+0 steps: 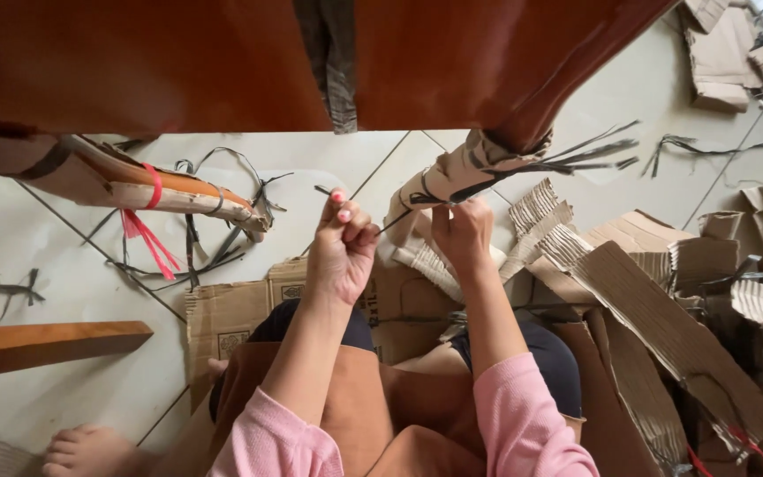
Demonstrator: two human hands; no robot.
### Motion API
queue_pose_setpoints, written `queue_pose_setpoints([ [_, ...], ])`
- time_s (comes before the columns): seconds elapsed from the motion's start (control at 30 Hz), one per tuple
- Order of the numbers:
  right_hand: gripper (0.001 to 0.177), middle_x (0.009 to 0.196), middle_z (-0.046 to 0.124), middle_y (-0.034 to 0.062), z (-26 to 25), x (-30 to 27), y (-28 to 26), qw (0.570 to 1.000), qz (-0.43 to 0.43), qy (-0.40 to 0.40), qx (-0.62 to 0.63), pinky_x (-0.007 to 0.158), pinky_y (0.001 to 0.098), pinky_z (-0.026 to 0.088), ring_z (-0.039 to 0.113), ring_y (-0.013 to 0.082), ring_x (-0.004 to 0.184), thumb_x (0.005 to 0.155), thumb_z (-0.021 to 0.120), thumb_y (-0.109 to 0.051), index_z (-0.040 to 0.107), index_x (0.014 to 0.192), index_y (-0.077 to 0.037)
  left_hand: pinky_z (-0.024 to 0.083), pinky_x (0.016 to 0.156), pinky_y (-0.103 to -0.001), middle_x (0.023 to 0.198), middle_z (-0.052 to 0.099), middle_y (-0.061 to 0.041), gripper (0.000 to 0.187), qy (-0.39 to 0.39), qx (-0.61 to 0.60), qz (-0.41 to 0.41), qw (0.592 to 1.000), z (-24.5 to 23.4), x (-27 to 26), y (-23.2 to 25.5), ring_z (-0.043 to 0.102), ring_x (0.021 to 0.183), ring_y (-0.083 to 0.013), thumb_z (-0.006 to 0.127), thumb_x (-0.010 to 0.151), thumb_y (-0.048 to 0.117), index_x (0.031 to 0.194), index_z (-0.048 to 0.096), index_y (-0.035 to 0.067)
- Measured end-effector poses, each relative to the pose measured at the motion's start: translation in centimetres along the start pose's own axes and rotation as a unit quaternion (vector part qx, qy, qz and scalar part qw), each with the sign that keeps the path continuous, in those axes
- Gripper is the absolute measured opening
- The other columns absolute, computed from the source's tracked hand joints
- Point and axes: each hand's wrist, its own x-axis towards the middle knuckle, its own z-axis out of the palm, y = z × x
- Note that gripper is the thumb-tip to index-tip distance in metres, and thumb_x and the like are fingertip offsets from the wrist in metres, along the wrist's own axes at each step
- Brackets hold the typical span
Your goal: Wrapping the legs of a wooden chair with corrugated cardboard and securing them with plastic ties.
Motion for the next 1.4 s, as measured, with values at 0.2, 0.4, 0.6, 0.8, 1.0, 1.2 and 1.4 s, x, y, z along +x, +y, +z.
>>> queue_pose_setpoints([
  [0.2, 0.026, 0.055, 0.045, 0.0189, -0.9, 3.5, -2.8, 0.999, 0.004, 0.033, -0.037, 0.046, 0.0450, 0.044, 0.050, 0.0476, 0.053, 0.084, 0.061, -0.001, 0.049, 0.061, -0.002, 0.029, 0.059, -0.021, 0.075, 0.039, 0.009, 0.019, 0.011, 0.018, -0.003, 1.000, 0.4, 1.1, -1.1, 0.026, 0.058, -0.0042, 0.045, 0.108, 0.005, 0.103, 0.056, 0.019],
  [0.4, 0.018, 0.063, 0.061, 0.0103, -1.0, 4.8, -0.7, 0.993, 0.114, 0.021, -0.013, 0.059, 0.0412, 0.055, 0.068, 0.0378, 0.066, 0.089, 0.066, -0.003, 0.064, 0.072, -0.010, 0.031, 0.058, -0.016, 0.075, 0.040, 0.006, 0.018, 0.026, 0.174, -0.002, 0.984, 4.0, 1.4, -2.4, 0.034, 0.060, -0.0024, 0.043, 0.111, 0.012, 0.101, 0.058, 0.015],
  [0.6, 0.003, 0.079, 0.072, 0.0124, -6.6, 6.2, -2.4, 0.967, 0.231, -0.067, 0.087, 0.075, 0.0393, 0.057, 0.072, 0.0337, 0.079, 0.091, 0.074, -0.005, 0.072, 0.092, -0.007, 0.038, 0.046, -0.018, 0.058, 0.054, 0.002, 0.020, 0.001, 0.522, -0.022, 0.853, 6.1, 1.2, -2.6, 0.044, 0.046, -0.0050, 0.063, 0.105, 0.030, 0.097, 0.068, 0.013],
  [0.8, 0.005, 0.053, 0.043, -0.0040, -11.8, 8.1, -4.9, 0.894, 0.346, -0.255, 0.127, 0.058, 0.0268, 0.043, 0.048, 0.0083, 0.057, 0.089, 0.075, -0.021, 0.074, 0.085, -0.019, 0.043, 0.049, -0.019, 0.057, 0.066, 0.005, 0.020, -0.007, 0.719, 0.018, 0.694, 5.9, 2.3, -2.7, 0.055, 0.047, -0.0057, 0.080, 0.086, 0.040, 0.091, 0.079, 0.021],
  [1.0, 0.020, 0.093, 0.080, 0.0183, -13.1, 11.8, -9.4, 0.816, 0.376, -0.430, 0.090, 0.083, 0.0516, 0.054, 0.073, 0.0429, 0.090, 0.085, 0.074, -0.022, 0.081, 0.103, -0.015, 0.035, 0.046, -0.013, 0.069, 0.073, 0.009, 0.014, -0.006, 0.704, 0.046, 0.709, 6.5, 2.1, -3.7, 0.039, 0.048, 0.0038, 0.084, 0.085, 0.040, 0.087, 0.080, 0.027],
  [1.2, 0.010, 0.080, 0.078, 0.0099, -13.0, 11.5, -9.2, 0.834, 0.307, -0.447, 0.103, 0.074, 0.0474, 0.056, 0.074, 0.0389, 0.079, 0.085, 0.074, -0.022, 0.080, 0.093, -0.020, 0.047, 0.067, -0.018, 0.073, 0.077, 0.003, 0.017, 0.019, 0.671, 0.032, 0.741, 8.0, 1.7, -4.4, 0.056, 0.071, -0.0004, 0.084, 0.085, 0.037, 0.088, 0.082, 0.020],
  [1.4, 0.009, 0.083, 0.080, 0.0019, -12.0, 10.4, -10.9, 0.856, 0.271, -0.409, 0.162, 0.073, 0.0405, 0.059, 0.077, 0.0298, 0.079, 0.089, 0.072, -0.016, 0.078, 0.093, -0.022, 0.053, 0.070, -0.023, 0.077, 0.078, -0.005, 0.025, 0.065, 0.621, -0.015, 0.781, 6.9, 2.2, -5.1, 0.065, 0.073, -0.0072, 0.090, 0.076, 0.027, 0.094, 0.082, 0.012],
])
